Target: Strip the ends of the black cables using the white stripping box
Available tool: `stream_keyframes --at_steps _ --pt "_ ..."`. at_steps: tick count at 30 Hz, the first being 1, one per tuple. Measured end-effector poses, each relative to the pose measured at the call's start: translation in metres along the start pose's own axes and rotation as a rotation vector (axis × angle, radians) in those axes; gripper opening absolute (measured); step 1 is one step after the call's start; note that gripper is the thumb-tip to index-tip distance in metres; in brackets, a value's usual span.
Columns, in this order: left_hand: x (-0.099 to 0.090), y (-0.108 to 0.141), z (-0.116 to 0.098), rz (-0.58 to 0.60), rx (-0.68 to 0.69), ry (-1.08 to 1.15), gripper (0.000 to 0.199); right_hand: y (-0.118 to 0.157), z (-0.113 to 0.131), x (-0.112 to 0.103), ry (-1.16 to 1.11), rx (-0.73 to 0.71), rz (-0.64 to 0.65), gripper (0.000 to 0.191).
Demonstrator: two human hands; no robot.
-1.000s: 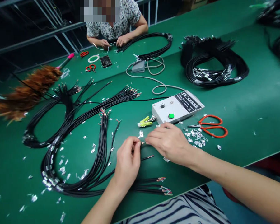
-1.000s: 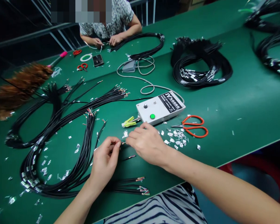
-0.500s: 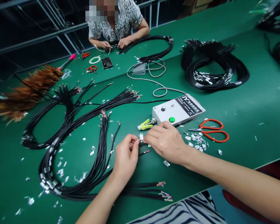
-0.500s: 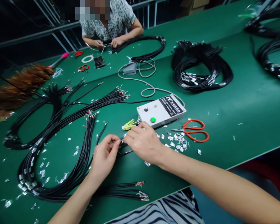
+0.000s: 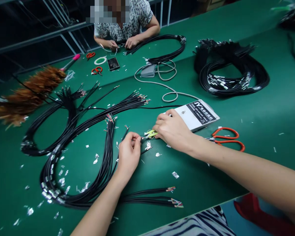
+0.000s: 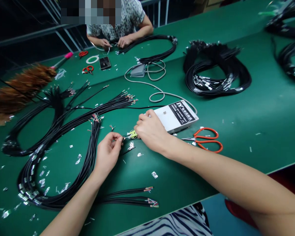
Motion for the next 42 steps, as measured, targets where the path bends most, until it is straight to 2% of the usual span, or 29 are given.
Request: stream_keyframes --at_steps 8,13,18,29,42 --pt "0.003 -0.006 -0.001 -0.021 0.015 -0.057 0.008 -0.001 0.001 0.001 0.04 -0.003 0.04 0.026" --pt "0.005 -0.007 -0.001 -0.019 0.02 -0.097 0.009 -0.003 0.005 0.002 0.189 -0.009 0.104 0.023" --pt "0.005 -0.007 -0.002 -0.017 0.023 -0.112 0.009 -0.002 0.008 -0.001 0.257 -0.026 0.139 0.012" --pt "0.007 -0.008 -0.001 -0.01 0.024 -0.133 0.009 0.003 0.013 -0.006 0.291 -0.014 0.154 0.008" --pt "0.008 -0.008 0.001 -0.023 0.037 -0.18 0.01 0.003 0.011 -0.004 0.278 -0.003 0.122 0.011"
Point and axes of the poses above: each hand's wrist, its own y-axis away from the middle knuckle, its own x-axis out of the palm, z = x × y, the point moved 6 cm from there along -y, towards the middle knuckle, and after that the axes turned 5 degrees about z, right-handed, at the moved point
